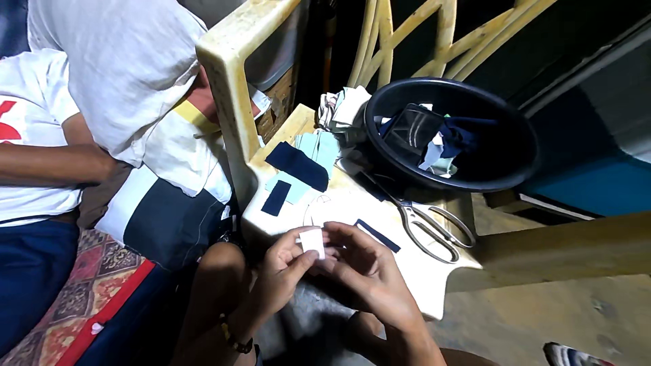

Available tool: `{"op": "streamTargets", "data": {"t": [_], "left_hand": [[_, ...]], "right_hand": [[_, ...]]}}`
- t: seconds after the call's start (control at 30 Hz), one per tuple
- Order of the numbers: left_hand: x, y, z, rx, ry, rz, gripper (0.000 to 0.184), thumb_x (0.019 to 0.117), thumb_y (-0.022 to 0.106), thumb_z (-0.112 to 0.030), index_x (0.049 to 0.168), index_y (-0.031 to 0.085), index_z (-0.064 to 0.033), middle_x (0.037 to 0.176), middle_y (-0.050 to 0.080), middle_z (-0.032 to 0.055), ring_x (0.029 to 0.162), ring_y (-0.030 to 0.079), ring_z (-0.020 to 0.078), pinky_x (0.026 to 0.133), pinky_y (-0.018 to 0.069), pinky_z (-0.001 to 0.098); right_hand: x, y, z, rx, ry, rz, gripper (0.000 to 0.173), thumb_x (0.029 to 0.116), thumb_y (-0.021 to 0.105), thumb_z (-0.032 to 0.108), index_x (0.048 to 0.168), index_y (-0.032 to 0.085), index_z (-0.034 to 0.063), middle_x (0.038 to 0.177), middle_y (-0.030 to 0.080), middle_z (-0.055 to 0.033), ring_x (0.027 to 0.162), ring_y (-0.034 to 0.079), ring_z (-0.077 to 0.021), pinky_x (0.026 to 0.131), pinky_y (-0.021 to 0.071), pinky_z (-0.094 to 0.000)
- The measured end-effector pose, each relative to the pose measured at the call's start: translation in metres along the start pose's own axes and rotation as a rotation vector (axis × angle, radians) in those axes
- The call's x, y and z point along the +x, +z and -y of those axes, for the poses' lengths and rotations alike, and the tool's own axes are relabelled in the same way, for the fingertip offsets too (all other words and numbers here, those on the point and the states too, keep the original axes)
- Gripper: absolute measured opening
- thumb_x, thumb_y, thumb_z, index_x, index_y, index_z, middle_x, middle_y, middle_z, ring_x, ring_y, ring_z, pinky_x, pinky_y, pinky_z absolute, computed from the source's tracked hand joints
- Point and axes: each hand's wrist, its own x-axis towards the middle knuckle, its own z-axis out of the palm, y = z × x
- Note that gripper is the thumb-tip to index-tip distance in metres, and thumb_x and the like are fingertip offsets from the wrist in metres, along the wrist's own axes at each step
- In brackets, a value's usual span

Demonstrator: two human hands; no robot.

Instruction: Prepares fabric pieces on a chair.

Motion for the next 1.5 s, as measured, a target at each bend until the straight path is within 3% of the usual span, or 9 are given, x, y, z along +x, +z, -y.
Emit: {"op": "streamTargets", "data": {"t": [0.17,0.4,0.57,0.7,0.8,0.9,1.1,1.27,1.5], "left_hand": [[-0.002,0.0,-0.004,0.106,-0.021,0.086,0.038,0.0957,0.061,0.003,0.131,0.047,0.0069,0.086,0.072,-0.004,0.078,0.069,0.0021,0.074,0.0578,0.0207],[0.002,-0.002,-0.006,0.243,0.073,0.067,0.037,0.0908,0.07,-0.007,0.121,0.061,0.0131,0.1,0.073,0.0015,0.086,0.068,-0.0006,0.08,0.0581,0.0183],[0.005,0.001,-0.003,0.252,0.139,-0.096,0.005,0.0902,0.068,0.001,0.095,0.069,0.002,0.085,0.071,-0.0055,0.075,0.065,-0.004,0.071,0.0558,0.0142],[0.002,0.005,0.0,0.139,0.144,-0.22,0.011,0.0873,0.068,0.007,0.093,0.068,-0.0025,0.082,0.071,-0.0055,0.069,0.067,0.0001,0.064,0.0583,0.0173],[0.002,0.005,0.002,0.067,0.142,-0.263,0.02,0.0797,0.067,0.012,0.09,0.064,-0.0045,0.086,0.071,-0.0021,0.07,0.068,0.0039,0.064,0.0602,0.0205],[0.002,0.004,-0.001,0.118,0.106,-0.213,0.027,0.0789,0.065,0.012,0.099,0.057,-0.0044,0.087,0.069,-0.0032,0.072,0.067,0.0026,0.067,0.0588,0.0191],[-0.002,0.002,0.002,0.399,0.078,-0.124,0.007,0.0859,0.068,0.004,0.093,0.067,0.0025,0.081,0.071,0.0001,0.068,0.066,-0.0004,0.064,0.0571,0.015],[-0.004,0.002,0.006,0.589,0.093,-0.102,0.017,0.0855,0.068,-0.001,0.101,0.073,0.0033,0.084,0.073,0.0034,0.07,0.066,-0.0028,0.065,0.0547,0.0119],[-0.003,0.001,0.013,0.687,0.153,-0.108,0.015,0.0844,0.067,-0.003,0.095,0.077,-0.0004,0.081,0.071,0.0016,0.063,0.057,-0.0053,0.058,0.0473,0.0084]], "right_hand": [[0.001,0.007,0.001,0.061,0.041,-0.171,0.033,0.0825,0.071,-0.006,0.114,0.063,-0.0034,0.082,0.071,0.0047,0.066,0.066,-0.0015,0.059,0.0572,-0.0172],[-0.002,-0.003,0.004,-0.075,0.014,-0.113,0.031,0.0843,0.069,-0.003,0.115,0.064,-0.0014,0.084,0.07,0.0065,0.07,0.064,0.0016,0.064,0.0551,-0.0137],[-0.002,-0.003,0.006,-0.041,0.046,0.043,0.033,0.0925,0.063,0.003,0.124,0.057,-0.0048,0.098,0.066,0.0037,0.077,0.063,0.0023,0.069,0.0552,-0.0139],[-0.001,0.0,0.003,0.023,0.103,-0.02,0.06,0.0755,0.077,-0.004,0.13,0.052,-0.0065,0.093,0.07,0.0015,0.069,0.064,-0.0018,0.063,0.0555,-0.0158],[0.0,-0.006,0.004,-0.097,0.063,-0.078,0.043,0.0789,0.074,-0.002,0.119,0.061,-0.0023,0.081,0.07,0.0078,0.065,0.062,0.0022,0.06,0.0521,-0.0134],[0.001,-0.015,0.002,-0.171,-0.014,-0.156,0.03,0.0815,0.072,0.0,0.111,0.065,-0.0001,0.082,0.069,0.008,0.071,0.064,0.0021,0.066,0.054,-0.0134],[0.007,-0.019,-0.007,-0.181,0.007,-0.256,0.032,0.0842,0.066,-0.005,0.115,0.062,-0.0021,0.086,0.072,0.002,0.075,0.068,-0.0025,0.072,0.0581,-0.0171],[0.011,-0.018,-0.015,-0.372,-0.011,-0.262,0.032,0.0831,0.068,-0.001,0.115,0.065,-0.0029,0.083,0.069,0.0023,0.072,0.064,0.0015,0.068,0.0534,-0.013],[0.016,-0.015,-0.02,-0.508,-0.05,-0.272,0.03,0.0839,0.069,0.0,0.114,0.067,-0.0019,0.085,0.073,-0.0003,0.074,0.065,0.0017,0.071,0.0532,-0.0127]]}}
